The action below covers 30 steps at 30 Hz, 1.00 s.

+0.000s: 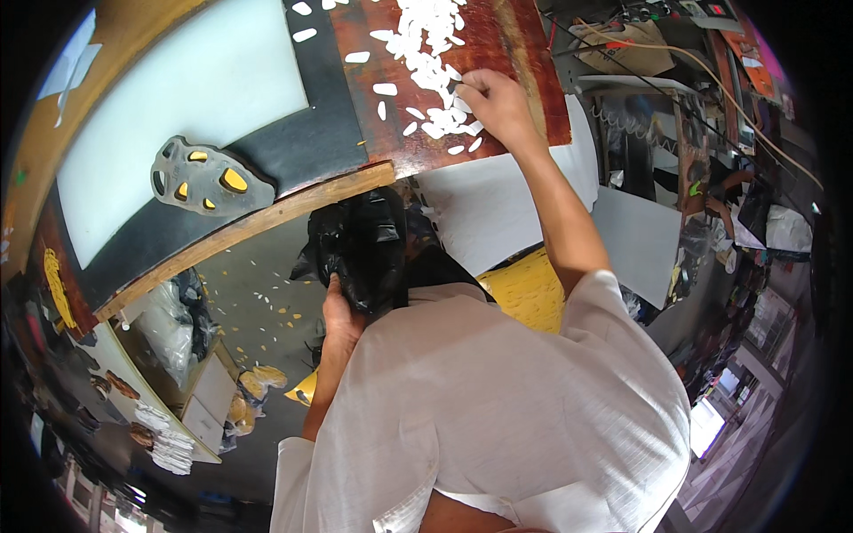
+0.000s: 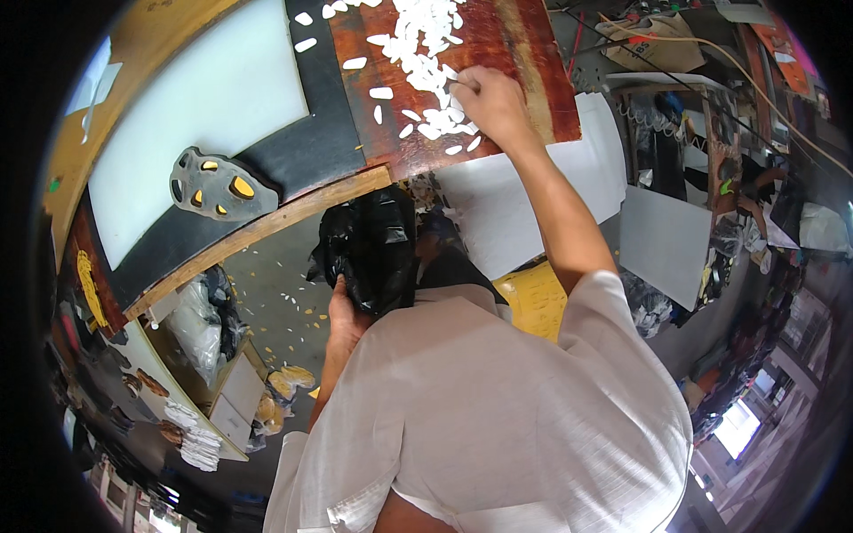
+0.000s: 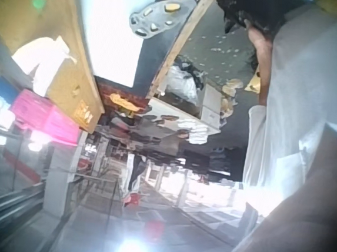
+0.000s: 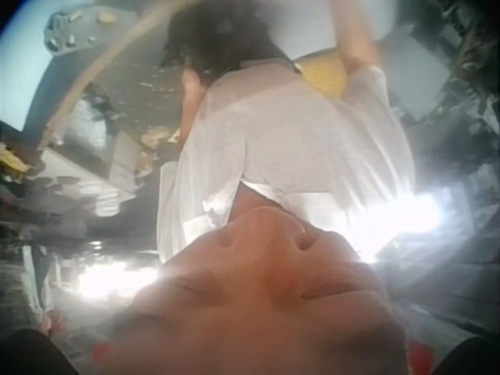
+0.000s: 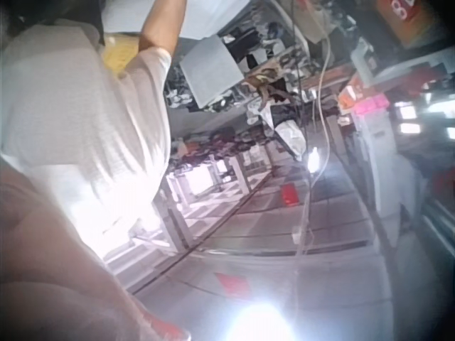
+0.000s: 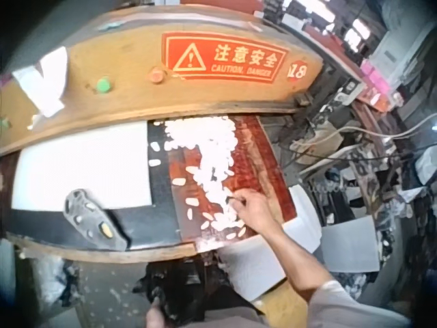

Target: The person removes small white cutouts from a wooden work surface and places them into a black bag. Then the person lays a yellow sheet with cut-out characters on the table and removes the inner pieces from the cutouts, placing them into the bag.

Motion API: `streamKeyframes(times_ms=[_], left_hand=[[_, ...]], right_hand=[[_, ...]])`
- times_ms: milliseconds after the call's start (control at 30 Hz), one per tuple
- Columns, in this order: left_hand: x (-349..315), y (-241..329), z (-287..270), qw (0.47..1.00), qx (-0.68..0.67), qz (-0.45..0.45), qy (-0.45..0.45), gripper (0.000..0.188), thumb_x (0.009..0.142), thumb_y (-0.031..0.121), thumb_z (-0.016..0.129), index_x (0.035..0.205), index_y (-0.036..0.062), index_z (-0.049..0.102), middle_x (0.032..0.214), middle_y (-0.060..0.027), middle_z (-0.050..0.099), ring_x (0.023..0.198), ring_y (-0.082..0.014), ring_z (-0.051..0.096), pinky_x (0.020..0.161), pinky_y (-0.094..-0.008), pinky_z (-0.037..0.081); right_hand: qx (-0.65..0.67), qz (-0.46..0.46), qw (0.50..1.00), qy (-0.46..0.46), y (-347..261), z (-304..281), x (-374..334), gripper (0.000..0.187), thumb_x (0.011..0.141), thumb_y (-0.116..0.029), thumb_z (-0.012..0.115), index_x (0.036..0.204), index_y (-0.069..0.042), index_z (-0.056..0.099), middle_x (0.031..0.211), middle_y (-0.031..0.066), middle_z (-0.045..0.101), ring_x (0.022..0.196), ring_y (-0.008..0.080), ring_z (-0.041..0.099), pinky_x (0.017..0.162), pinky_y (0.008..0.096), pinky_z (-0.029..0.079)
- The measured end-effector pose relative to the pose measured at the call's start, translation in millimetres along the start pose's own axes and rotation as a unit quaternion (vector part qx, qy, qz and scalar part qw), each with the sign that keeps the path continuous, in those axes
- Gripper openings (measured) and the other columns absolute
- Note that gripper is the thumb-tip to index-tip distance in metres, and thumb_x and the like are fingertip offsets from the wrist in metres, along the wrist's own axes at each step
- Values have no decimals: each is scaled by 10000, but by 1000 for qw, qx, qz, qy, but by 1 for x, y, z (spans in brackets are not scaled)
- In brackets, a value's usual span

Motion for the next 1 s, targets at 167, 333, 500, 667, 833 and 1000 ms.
streamKeyframes(times_ms=[167, 333, 500, 667, 833, 1000], left_hand=[[5, 3, -3, 1000, 8, 16, 3, 576, 1120, 444, 463, 1496, 13, 528, 1471, -160, 617, 1336, -352, 587, 1172, -499, 452], [16, -8, 4, 1000, 20, -5, -14, 569, 1121, 444, 469, 1476, 5, 538, 1431, -163, 634, 1317, -346, 597, 1172, -496, 453], [19, -26, 26, 999, 38, -13, -30, 550, 1124, 443, 456, 1471, 26, 545, 1417, -155, 638, 1303, -348, 603, 1153, -518, 466], [7, -34, 41, 995, 103, -16, 10, 550, 1125, 457, 435, 1473, 45, 547, 1421, -144, 639, 1293, -351, 611, 1137, -524, 477], [-1, -39, 48, 995, 96, -21, 20, 543, 1126, 451, 432, 1477, 52, 545, 1427, -151, 637, 1307, -350, 606, 1147, -523, 470], [15, -57, 39, 997, 81, -21, 6, 540, 1126, 447, 440, 1480, 51, 541, 1431, -159, 633, 1310, -348, 611, 1148, -512, 477]], right_hand=[[-186, 64, 975, -100, 23, 23, 31, 337, 898, -313, 783, 1048, -12, 766, 959, 157, 774, 917, 324, 738, 844, 413, 562], [1, 125, 987, -98, 32, 7, 25, 261, 907, -261, 756, 964, -7, 770, 891, 132, 776, 890, 279, 761, 802, 402, 577], [-10, 112, 992, -57, 28, -7, 21, 317, 899, -324, 790, 970, -16, 772, 878, 104, 775, 837, 192, 727, 787, 338, 561], [-161, 59, 981, -87, 12, 12, 22, 340, 867, -366, 764, 991, -53, 808, 963, 184, 779, 936, 370, 743, 871, 440, 578], [-92, 98, 987, -87, 27, 17, 29, 253, 851, -286, 733, 933, -61, 815, 911, 178, 780, 890, 348, 756, 857, 437, 584], [-14, 76, 994, -82, 30, 10, 30, 232, 863, -266, 753, 953, -60, 809, 888, 123, 772, 793, 255, 731, 768, 380, 575]])
Point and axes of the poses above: each hand's wrist, its own x-axis towards the middle knuckle, its own z-axis out of the palm, y = z × x, the point moved 9 cm from there along x, towards the middle knuckle
